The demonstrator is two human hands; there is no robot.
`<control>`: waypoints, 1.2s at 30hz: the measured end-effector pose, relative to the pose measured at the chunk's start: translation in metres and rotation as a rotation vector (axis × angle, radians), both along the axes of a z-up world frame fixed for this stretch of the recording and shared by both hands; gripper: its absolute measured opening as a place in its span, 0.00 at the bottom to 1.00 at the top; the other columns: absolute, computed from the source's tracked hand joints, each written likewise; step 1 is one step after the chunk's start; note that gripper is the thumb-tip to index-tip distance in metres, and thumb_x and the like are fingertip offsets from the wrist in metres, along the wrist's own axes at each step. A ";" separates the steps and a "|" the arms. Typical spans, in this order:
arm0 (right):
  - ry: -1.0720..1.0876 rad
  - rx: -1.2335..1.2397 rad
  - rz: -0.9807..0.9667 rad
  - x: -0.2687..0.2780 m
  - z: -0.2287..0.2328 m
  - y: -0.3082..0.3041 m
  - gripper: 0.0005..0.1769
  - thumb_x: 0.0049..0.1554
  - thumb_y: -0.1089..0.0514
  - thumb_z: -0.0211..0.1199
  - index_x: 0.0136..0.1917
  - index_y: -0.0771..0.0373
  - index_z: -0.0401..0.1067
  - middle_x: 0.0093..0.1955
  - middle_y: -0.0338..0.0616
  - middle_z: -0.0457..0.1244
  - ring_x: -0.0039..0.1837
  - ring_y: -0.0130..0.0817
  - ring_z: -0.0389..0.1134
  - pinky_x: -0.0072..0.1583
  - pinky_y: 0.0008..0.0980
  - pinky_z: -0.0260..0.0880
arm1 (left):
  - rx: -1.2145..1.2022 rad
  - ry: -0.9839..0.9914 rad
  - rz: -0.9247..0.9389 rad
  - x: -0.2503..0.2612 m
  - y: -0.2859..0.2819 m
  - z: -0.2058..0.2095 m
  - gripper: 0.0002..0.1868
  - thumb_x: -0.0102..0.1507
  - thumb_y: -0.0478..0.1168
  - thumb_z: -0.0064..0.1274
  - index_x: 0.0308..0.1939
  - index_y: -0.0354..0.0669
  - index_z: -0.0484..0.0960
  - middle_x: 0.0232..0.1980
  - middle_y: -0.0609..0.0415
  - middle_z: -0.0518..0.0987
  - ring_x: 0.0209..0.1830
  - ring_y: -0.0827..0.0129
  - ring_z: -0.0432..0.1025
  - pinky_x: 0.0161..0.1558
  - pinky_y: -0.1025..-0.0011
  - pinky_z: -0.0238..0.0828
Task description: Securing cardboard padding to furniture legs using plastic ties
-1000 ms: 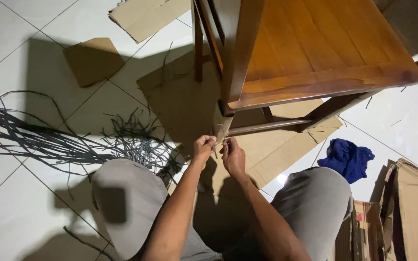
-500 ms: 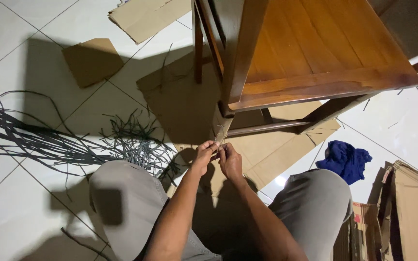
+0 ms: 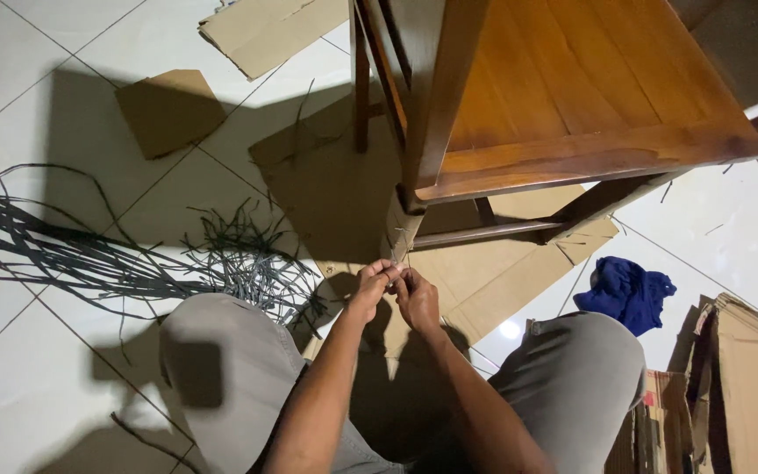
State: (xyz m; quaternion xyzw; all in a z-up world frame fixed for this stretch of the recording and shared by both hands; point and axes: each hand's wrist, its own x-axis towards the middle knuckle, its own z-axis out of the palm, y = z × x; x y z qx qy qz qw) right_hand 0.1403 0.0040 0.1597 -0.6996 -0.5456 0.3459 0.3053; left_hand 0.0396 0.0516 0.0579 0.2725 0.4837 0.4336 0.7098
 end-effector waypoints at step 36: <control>0.168 0.107 -0.218 0.003 -0.007 0.017 0.12 0.56 0.48 0.72 0.47 0.57 0.82 0.43 0.49 0.67 0.47 0.39 0.70 0.47 0.36 0.76 | -0.017 0.371 0.030 0.001 -0.004 -0.027 0.07 0.59 0.42 0.61 0.40 0.50 0.89 0.31 0.61 0.81 0.33 0.78 0.71 0.35 0.80 0.64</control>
